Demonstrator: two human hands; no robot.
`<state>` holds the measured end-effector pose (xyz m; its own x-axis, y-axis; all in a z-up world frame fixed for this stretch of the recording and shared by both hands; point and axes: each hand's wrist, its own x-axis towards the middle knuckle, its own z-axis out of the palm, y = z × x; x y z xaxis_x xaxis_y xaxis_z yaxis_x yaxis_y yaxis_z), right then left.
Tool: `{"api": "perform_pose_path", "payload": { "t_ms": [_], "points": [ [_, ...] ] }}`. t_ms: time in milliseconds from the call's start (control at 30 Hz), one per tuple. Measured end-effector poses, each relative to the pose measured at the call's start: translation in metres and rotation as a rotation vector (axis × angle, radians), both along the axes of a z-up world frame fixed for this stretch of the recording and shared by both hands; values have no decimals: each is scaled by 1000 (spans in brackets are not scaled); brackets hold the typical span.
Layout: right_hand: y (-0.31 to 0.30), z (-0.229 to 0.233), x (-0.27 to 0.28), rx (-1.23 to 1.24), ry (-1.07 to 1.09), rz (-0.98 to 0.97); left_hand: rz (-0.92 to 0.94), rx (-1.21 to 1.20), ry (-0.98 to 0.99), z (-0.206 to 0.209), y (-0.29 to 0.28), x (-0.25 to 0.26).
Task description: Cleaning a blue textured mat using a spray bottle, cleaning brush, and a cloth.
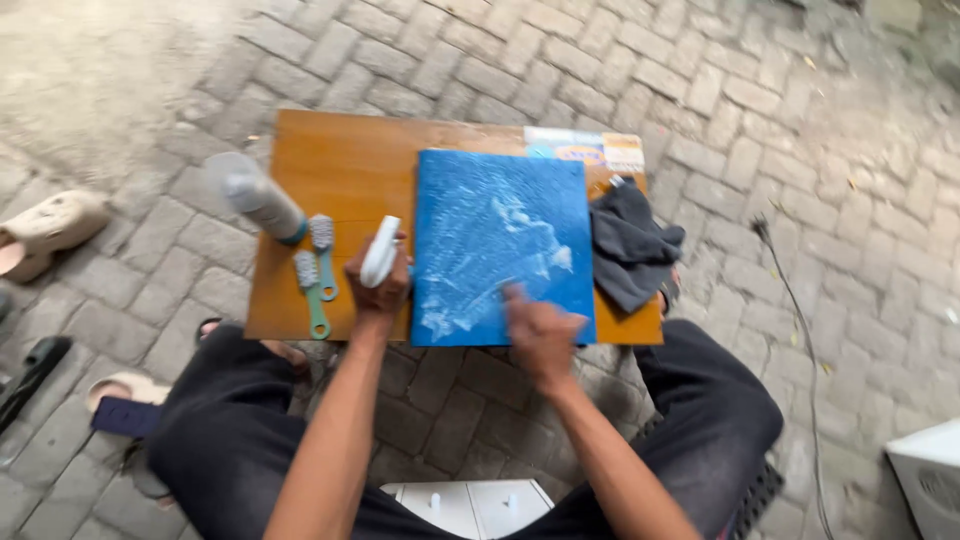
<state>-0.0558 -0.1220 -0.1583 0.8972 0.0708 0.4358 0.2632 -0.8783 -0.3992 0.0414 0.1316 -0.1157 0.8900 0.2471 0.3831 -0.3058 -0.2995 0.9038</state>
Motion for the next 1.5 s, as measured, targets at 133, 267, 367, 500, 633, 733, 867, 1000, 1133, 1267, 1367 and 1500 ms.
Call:
{"api": "perform_pose_path", "payload": {
  "t_ms": [133,267,367,500,633,733,867,1000,1133,1267,1367,1500],
  "points": [
    [24,14,-1,-113,36,-145,-17,-61,2,14,-4,-1],
    [24,9,-21,-182,-138,61,-16,-62,12,11,-8,0],
    [-15,-8,-19,-7,-49,-122,15,-3,-2,12,-8,-4],
    [-1,14,-37,-16,47,-195,11,-50,13,19,-8,-2],
    [-17,16,-43,-246,-27,-27,21,27,-24,15,-8,-2],
    [-48,-10,-29,-10,-71,-202,51,-57,17,9,-7,0],
    [-16,14,-41,30,74,-184,41,6,-9,14,-4,-4],
    [-31,30,-25,-170,-11,-209,47,-65,56,17,-8,-3],
    [-36,-24,-28,146,111,-439,0,-11,-17,16,-6,-2],
    [-20,1,-30,-20,127,-216,5,-7,-1,10,-7,-1],
    [-49,0,10,59,163,-246,11,-3,-12,15,-7,-1],
    [-49,1,29,132,106,-48,0,9,-17,18,-7,-4]
  ]
}}
